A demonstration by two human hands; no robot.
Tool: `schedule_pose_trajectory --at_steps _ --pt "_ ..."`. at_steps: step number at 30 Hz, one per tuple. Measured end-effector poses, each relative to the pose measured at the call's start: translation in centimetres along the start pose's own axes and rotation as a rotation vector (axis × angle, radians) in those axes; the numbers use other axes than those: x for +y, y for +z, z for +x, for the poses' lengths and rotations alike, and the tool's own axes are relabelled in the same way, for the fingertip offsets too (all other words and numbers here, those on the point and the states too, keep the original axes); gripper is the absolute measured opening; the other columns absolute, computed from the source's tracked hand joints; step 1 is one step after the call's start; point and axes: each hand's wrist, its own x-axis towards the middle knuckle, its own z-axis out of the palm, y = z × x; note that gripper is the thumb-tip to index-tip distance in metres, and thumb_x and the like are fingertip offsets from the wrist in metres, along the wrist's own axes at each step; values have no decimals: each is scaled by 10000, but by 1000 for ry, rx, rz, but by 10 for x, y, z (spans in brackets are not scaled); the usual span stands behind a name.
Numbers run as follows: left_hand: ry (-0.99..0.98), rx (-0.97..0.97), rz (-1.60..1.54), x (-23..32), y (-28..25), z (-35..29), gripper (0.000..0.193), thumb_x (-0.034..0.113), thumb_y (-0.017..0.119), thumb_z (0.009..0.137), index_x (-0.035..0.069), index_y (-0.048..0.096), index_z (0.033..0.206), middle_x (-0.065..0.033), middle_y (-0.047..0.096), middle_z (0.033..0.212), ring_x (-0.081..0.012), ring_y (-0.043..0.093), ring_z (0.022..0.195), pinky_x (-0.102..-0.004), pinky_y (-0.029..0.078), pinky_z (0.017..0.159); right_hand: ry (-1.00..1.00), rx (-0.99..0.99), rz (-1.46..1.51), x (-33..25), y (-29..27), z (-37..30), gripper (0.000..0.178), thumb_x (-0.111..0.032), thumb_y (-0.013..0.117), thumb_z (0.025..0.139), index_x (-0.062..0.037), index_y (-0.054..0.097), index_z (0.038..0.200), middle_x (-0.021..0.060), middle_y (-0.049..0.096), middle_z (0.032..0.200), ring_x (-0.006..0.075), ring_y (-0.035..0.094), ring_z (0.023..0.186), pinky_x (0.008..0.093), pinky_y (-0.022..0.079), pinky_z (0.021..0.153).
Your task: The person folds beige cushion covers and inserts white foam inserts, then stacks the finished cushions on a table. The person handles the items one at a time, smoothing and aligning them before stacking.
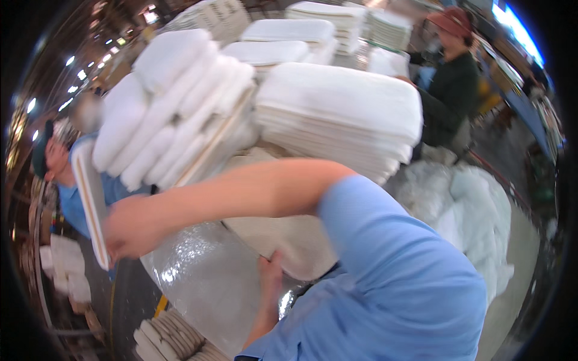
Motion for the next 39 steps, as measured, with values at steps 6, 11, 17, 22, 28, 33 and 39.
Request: schedule_pose_trajectory --at_steps 6,11,17,22,28,33,39 --pt "65 -272 -48 22 33 20 419 188 650 1038 -48 588 1379 -171 683 1296 -247 687 1085 -379 560 928 -148 -234 -702 -74 22 219 323 -343 588 968 -123 785 1098 125 756 1086 317 727 995 478 598 800" --pt "69 -278 -33 29 23 30 417 187 642 1046 -32 577 1395 -162 676 1300 -246 688 1087 -381 581 891 53 -52 -670 -70 40 237 259 -285 618 948 -91 779 1005 112 746 992 272 723 921 439 590 754" --pt "33 -429 8 18 41 24 416 186 633 1055 -12 564 1414 -150 668 1305 -246 690 1088 -384 607 845 455 634 -233 -73 -16 153 203 -216 655 924 -52 772 894 97 735 879 218 718 833 392 582 698" --pt "-40 -264 78 25 2 13 408 179 613 1069 4 540 1431 -132 664 1286 -240 698 1075 -386 635 765 445 621 639 -66 62 -78 351 -267 688 1030 -66 668 1317 55 714 926 100 658 778 257 546 689" --pt "-27 -469 -102 20 1 6 382 215 611 1083 37 546 1414 -136 670 1286 -240 716 1084 -381 641 763 77 1418 1423 -97 118 -327 864 -773 397 1016 -172 310 1631 212 614 1463 359 728 1068 531 594 904" --pt "-151 -525 -53 30 -38 3 335 246 609 1090 63 545 1363 -154 711 1182 -277 755 943 -399 642 726 69 1571 1148 -148 104 -393 811 -743 359 1045 -142 384 1587 177 705 1315 332 745 969 474 603 837" --pt "63 -141 80 86 -83 28 266 254 622 1088 86 581 1290 -109 715 988 -197 712 705 -322 594 603 707 1831 961 -147 101 -462 528 -500 455 1128 -77 580 1417 66 751 917 216 725 778 379 593 725"
